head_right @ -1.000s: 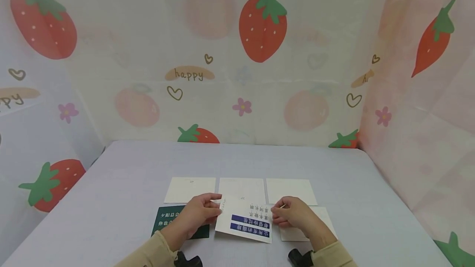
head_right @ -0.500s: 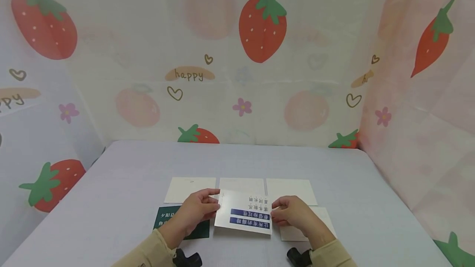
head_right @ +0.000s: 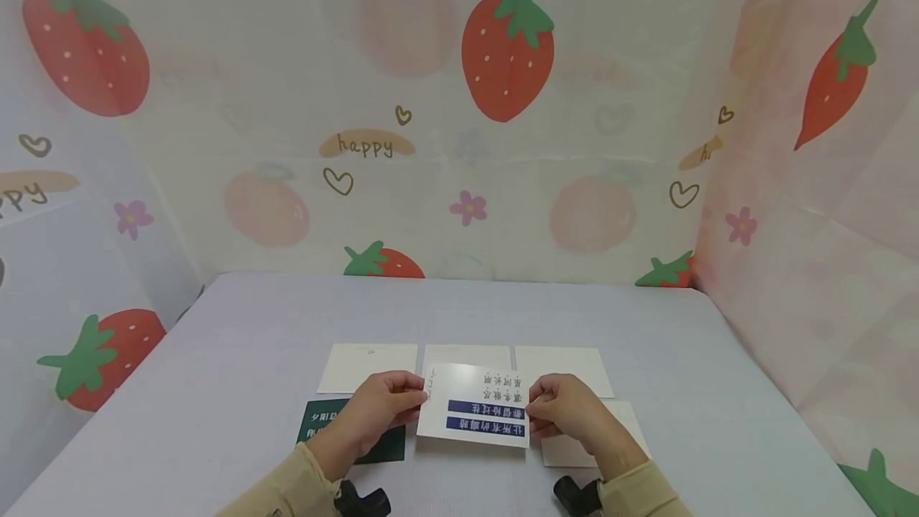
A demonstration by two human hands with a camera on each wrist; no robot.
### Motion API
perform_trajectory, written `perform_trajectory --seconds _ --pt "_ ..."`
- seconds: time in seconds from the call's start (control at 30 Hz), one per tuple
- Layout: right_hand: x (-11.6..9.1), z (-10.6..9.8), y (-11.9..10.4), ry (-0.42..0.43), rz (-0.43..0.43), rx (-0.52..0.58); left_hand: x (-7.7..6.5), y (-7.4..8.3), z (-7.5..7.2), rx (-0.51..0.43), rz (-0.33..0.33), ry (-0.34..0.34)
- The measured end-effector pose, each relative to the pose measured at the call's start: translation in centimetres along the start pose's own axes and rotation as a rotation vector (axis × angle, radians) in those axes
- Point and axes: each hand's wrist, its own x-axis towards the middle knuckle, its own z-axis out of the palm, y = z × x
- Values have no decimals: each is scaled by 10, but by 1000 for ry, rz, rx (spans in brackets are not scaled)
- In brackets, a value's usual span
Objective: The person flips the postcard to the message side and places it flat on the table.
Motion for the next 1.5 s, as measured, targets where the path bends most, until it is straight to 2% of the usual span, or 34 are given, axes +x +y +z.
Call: perform_trajectory --seconds 0.6,0.77,1.07,1.3,1.5 --pt "-1 0 -9 44 -22 -2 2 -4 -4 70 6 -3" --pt "-1 -1 -10 55 -35 -1 2 -3 -6 84 26 -3" --pt "-4 -3 -11 56 -74 -4 -1 -1 -9 74 33 -5" --pt "-6 -5 -12 57 -68 -11 1 0 -11 27 29 -32" --pt "-6 -7 -12 49 -69 -21 1 1 -10 -2 20 -29"
